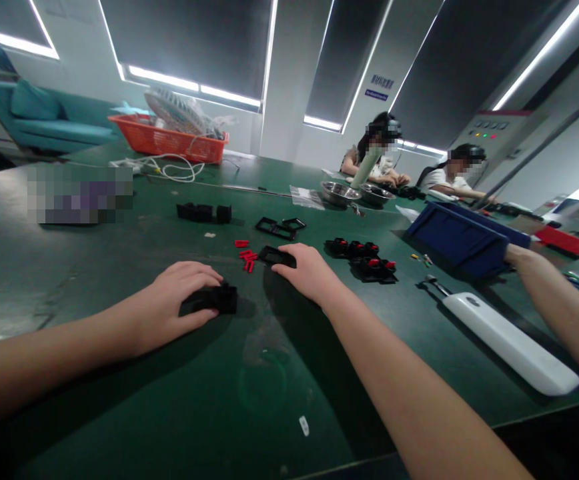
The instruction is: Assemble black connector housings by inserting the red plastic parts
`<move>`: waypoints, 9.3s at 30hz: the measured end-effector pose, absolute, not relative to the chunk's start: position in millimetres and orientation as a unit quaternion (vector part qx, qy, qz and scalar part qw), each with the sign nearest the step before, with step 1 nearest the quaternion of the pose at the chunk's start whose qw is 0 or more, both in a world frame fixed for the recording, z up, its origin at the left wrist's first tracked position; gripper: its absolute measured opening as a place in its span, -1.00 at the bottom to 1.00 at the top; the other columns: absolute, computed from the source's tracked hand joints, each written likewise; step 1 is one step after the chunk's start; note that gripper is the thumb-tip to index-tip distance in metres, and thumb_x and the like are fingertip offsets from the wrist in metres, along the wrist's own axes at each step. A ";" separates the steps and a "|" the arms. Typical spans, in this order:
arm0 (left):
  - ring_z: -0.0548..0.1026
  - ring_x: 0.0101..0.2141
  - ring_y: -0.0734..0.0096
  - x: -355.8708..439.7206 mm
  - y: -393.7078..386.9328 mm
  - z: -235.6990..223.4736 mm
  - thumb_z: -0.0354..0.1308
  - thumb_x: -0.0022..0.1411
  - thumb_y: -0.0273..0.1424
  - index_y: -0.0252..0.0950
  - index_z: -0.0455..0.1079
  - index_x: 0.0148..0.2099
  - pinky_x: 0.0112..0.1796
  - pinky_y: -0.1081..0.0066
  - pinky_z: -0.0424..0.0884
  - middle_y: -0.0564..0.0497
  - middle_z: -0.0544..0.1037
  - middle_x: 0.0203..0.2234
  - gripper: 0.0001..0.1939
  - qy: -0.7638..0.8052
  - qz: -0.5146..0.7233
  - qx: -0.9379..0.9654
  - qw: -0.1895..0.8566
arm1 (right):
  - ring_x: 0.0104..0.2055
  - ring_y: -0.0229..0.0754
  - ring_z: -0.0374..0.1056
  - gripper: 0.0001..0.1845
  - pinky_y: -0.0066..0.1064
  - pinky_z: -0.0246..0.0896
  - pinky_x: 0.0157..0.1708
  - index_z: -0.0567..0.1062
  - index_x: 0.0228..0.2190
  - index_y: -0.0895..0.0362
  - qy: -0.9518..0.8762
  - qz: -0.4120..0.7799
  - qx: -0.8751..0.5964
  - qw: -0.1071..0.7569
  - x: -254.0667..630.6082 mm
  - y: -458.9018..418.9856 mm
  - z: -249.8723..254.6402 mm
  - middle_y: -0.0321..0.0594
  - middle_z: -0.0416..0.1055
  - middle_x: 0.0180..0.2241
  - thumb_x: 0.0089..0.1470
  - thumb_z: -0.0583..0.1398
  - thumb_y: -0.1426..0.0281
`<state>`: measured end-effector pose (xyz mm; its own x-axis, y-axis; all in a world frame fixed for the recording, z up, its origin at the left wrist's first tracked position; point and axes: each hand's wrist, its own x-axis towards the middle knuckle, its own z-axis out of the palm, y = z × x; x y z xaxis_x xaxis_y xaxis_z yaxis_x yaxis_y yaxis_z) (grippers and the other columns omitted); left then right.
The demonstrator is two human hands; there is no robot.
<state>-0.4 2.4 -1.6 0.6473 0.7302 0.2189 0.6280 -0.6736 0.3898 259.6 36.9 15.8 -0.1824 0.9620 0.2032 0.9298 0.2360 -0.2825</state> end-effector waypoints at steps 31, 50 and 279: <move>0.37 0.07 -0.02 -2.1 0.8 -3.1 0.18 0.19 -0.34 -0.30 0.42 -0.12 0.12 -0.03 0.29 -0.18 0.51 -0.06 -0.78 0.393 0.182 0.891 0.134 | -0.02 -0.06 0.37 -0.52 -0.14 0.28 0.04 0.47 0.02 0.06 -0.867 0.136 -0.397 0.270 232.5 6.2 30.6 -0.12 0.40 -0.07 0.01 0.27 0.43; 0.39 0.06 -0.05 0.3 0.8 -1.0 0.20 0.15 -0.32 -0.34 0.37 0.00 0.10 0.00 0.32 -0.21 0.51 -0.04 -0.63 0.425 0.189 0.870 0.162 | -0.03 -0.10 0.37 -0.52 -0.18 0.30 0.04 0.46 0.04 0.14 -0.899 0.177 -0.322 0.240 224.6 2.2 26.1 -0.08 0.41 -0.08 0.04 0.27 0.43; 0.47 -0.06 -0.03 0.6 -5.9 8.4 0.21 0.10 -0.20 -0.28 0.40 -0.07 -0.02 0.07 0.39 -0.15 0.53 -0.14 -0.62 0.444 0.182 0.855 0.199 | -0.06 -0.08 0.38 -0.57 -0.21 0.30 -0.05 0.48 -0.05 0.18 -0.911 0.191 -0.320 0.176 225.9 1.2 30.4 -0.11 0.47 -0.14 0.02 0.35 0.39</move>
